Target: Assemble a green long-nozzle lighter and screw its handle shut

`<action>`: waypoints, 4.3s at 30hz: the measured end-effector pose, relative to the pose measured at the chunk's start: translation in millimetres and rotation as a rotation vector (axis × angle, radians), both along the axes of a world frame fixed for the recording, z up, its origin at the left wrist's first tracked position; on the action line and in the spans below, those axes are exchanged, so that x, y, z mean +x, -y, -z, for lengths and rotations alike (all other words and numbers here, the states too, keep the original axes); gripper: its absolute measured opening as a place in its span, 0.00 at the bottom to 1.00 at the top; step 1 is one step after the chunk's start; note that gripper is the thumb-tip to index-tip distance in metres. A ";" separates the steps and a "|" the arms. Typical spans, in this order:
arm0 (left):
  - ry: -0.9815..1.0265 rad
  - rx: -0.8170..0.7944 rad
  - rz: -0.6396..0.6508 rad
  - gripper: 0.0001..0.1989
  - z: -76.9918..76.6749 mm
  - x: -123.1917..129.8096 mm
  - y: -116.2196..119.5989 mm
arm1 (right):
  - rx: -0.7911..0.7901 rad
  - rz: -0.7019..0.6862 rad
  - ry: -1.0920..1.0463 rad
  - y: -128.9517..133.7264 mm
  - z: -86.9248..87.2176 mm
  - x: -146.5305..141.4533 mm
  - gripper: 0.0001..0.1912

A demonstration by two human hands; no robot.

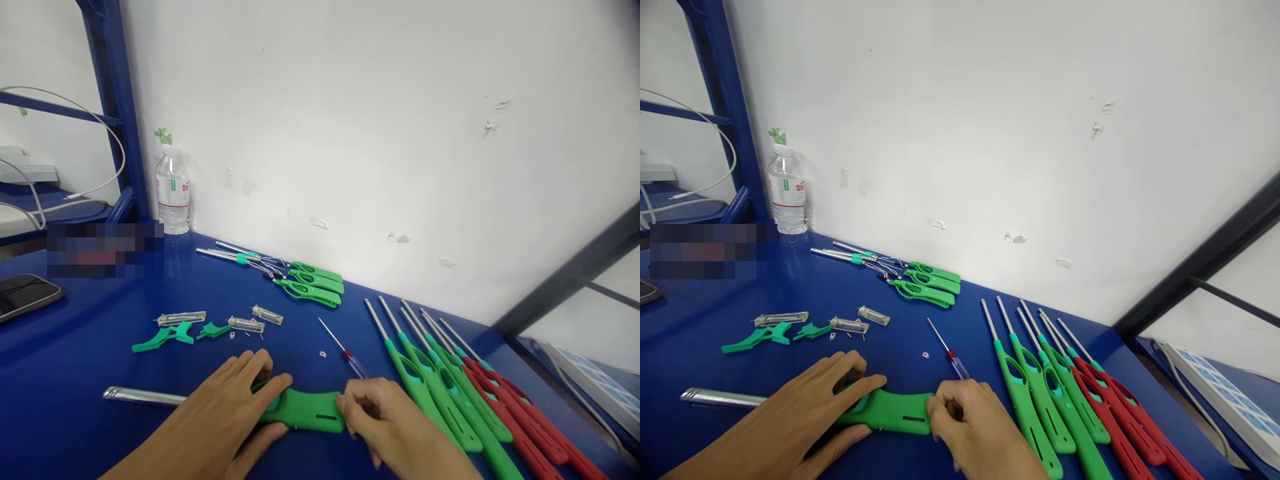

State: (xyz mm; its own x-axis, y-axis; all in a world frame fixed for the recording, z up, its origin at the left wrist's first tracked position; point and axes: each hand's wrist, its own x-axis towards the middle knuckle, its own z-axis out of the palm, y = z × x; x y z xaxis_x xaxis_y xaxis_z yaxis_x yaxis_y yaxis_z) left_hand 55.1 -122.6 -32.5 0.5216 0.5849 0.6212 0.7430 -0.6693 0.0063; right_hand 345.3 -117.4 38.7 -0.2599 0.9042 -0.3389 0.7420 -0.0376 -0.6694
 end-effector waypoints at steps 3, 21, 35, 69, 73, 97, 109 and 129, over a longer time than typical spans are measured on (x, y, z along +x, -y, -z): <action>-0.024 0.003 -0.012 0.17 -0.6 0.8 0.1 | -0.002 -0.014 -0.007 1.3 2.4 2.9 0.24; -0.024 -0.068 0.000 0.19 -0.9 1.4 -1.0 | -0.021 -0.033 -0.034 0.9 6.3 8.7 0.28; -0.030 -0.177 0.025 0.20 3.3 -2.0 -0.8 | -0.020 -0.018 -0.055 1.1 11.7 14.0 0.30; -0.022 -0.144 0.029 0.19 4.2 -5.5 -4.0 | 0.003 -0.033 -0.020 2.7 5.5 10.4 0.31; -0.021 -0.136 0.029 0.19 4.6 -5.6 -3.5 | 0.010 -0.025 -0.014 4.2 5.7 10.3 0.34; -0.037 -0.196 0.028 0.20 4.1 -4.9 -1.8 | -0.035 0.039 0.016 -0.3 5.6 0.8 0.22; -0.019 -0.175 0.022 0.19 0.2 -2.9 -3.7 | -0.028 0.028 0.042 -0.3 0.3 -2.0 0.22; -0.002 -0.183 0.023 0.20 0.7 -4.6 -5.0 | 0.326 0.304 0.250 -14.4 8.4 16.7 0.22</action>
